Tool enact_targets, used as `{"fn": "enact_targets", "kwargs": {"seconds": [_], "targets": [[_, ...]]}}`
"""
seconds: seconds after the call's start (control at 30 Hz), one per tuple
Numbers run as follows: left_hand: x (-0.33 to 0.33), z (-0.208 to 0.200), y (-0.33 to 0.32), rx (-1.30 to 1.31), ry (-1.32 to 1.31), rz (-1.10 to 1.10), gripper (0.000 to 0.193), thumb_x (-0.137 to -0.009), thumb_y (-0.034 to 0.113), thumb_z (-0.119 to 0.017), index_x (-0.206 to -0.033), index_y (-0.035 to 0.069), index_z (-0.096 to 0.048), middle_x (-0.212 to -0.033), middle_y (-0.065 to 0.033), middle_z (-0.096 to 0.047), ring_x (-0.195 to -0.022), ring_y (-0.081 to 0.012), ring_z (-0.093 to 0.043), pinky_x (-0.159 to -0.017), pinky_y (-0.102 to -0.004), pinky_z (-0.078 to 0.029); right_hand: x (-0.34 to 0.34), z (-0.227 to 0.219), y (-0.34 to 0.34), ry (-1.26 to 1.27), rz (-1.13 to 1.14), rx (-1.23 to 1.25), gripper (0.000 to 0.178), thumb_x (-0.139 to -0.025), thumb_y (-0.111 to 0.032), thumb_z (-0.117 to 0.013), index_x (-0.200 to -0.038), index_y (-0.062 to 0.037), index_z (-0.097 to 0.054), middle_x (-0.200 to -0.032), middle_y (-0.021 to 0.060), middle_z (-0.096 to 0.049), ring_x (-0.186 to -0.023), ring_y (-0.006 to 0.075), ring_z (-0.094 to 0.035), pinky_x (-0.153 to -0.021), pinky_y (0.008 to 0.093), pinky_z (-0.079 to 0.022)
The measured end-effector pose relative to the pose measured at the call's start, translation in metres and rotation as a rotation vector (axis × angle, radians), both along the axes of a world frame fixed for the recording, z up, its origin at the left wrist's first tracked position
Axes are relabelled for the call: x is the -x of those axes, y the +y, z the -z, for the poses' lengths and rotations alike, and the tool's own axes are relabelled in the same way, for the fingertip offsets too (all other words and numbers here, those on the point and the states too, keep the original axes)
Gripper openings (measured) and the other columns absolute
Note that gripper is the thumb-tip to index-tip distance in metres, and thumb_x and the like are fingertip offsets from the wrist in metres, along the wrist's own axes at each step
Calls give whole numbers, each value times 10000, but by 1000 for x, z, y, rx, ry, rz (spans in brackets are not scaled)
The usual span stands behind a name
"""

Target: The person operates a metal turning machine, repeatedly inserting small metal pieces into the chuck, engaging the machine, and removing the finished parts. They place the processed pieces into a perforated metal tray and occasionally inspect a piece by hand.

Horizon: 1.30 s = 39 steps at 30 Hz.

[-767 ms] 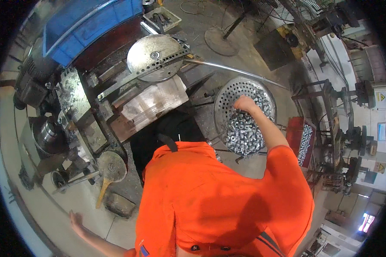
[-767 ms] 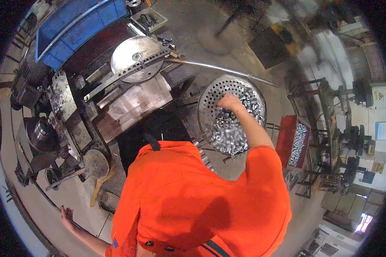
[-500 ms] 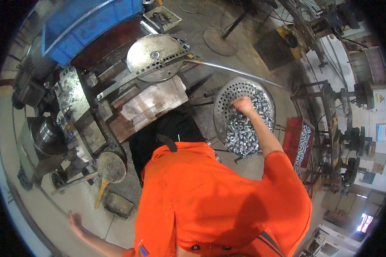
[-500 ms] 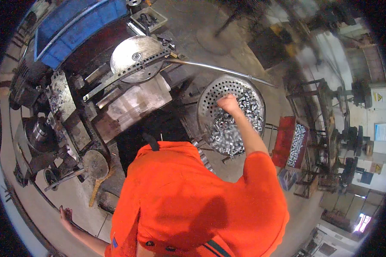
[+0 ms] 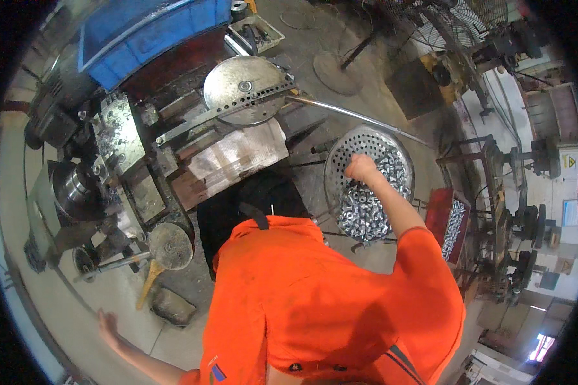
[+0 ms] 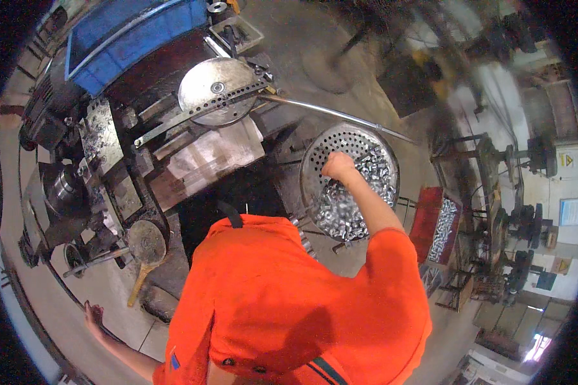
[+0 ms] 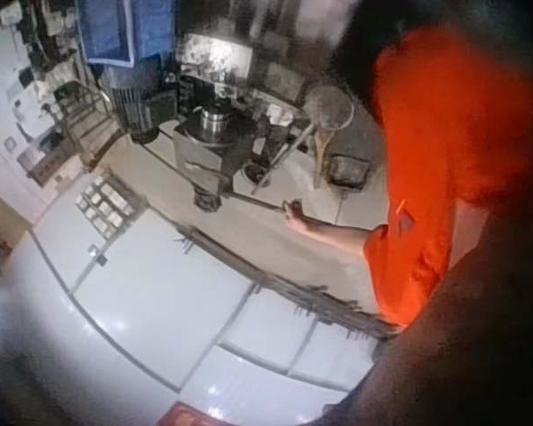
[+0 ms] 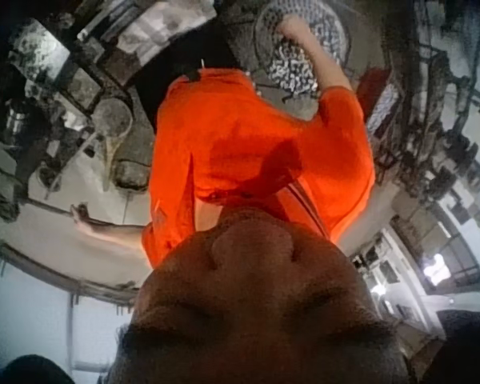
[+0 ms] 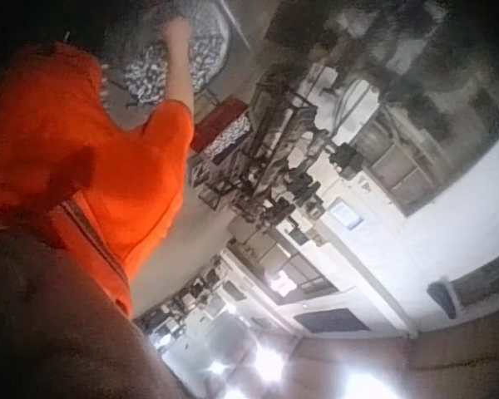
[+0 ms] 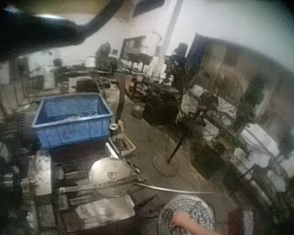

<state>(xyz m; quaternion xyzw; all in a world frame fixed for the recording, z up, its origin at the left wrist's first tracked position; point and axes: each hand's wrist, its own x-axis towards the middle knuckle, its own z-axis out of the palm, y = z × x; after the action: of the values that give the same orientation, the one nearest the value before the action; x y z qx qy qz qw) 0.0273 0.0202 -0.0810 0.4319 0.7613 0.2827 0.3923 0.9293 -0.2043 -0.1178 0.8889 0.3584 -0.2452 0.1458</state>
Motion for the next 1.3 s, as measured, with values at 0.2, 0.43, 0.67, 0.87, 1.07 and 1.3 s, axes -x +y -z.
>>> {"fn": "enact_targets", "kwargs": {"seconds": [0.2, 0.43, 0.67, 0.87, 1.07, 1.3], "targets": [[-69, -35, -19, -179, -208, -72, 394, -806, 309, -657, -1025, -4, -561, -745, -39, -563, -662, -132, -541, -633, -281, -455, 8, -6, -1, -84, 6, 65, 327, -688, -279, -573, -885, -35, -665, -974, 180, -637, -921, 319, -615, -808, 399, -490], [-88, -43, -20, -157, -243, -106, 399, -801, 304, -657, -1007, -24, -559, -728, -65, -565, -628, -129, -545, -613, -287, -462, -53, -1, -25, 49, -184, -377, 228, -662, -224, -627, -612, -1, -632, -784, 163, -643, -671, 261, -594, -637, 328, -476], [-91, -45, -27, -207, -244, -80, 378, -808, 286, -630, -1021, -17, -555, -716, -64, -568, -619, -143, -573, -589, -271, -493, 77, -169, 89, 1305, -19, -1465, 255, -751, -168, -567, -690, 69, -639, -944, 211, -620, -780, 233, -602, -699, 319, -481], [-91, -50, -27, -158, 31, -66, 368, -788, 255, -639, -1004, -31, -557, -677, -93, -593, -566, -158, -588, -532, -279, -490, 156, -157, 229, 1096, -534, -928, 343, -544, 7, -475, -798, -1, -706, -878, 117, -678, -1080, 261, -542, -911, 351, -416], [-99, -75, -75, 48, 428, 47, 337, -731, 260, -652, -880, -39, -605, -631, -101, -599, -593, -184, -592, -558, -341, -456, 287, -215, 320, 849, -1251, -992, 320, -533, -112, -613, -840, -62, -689, -1119, 195, -589, -991, 354, -550, -857, 370, -443], [-110, -57, -105, -46, 525, -73, 349, -735, 250, -639, -918, -41, -582, -756, -261, -599, -755, -420, -592, -675, -458, -459, 374, -175, 402, 157, -1431, -631, 249, -546, -182, -597, -741, -78, -710, -939, 133, -635, -903, 339, -544, -793, 388, -462]]}}
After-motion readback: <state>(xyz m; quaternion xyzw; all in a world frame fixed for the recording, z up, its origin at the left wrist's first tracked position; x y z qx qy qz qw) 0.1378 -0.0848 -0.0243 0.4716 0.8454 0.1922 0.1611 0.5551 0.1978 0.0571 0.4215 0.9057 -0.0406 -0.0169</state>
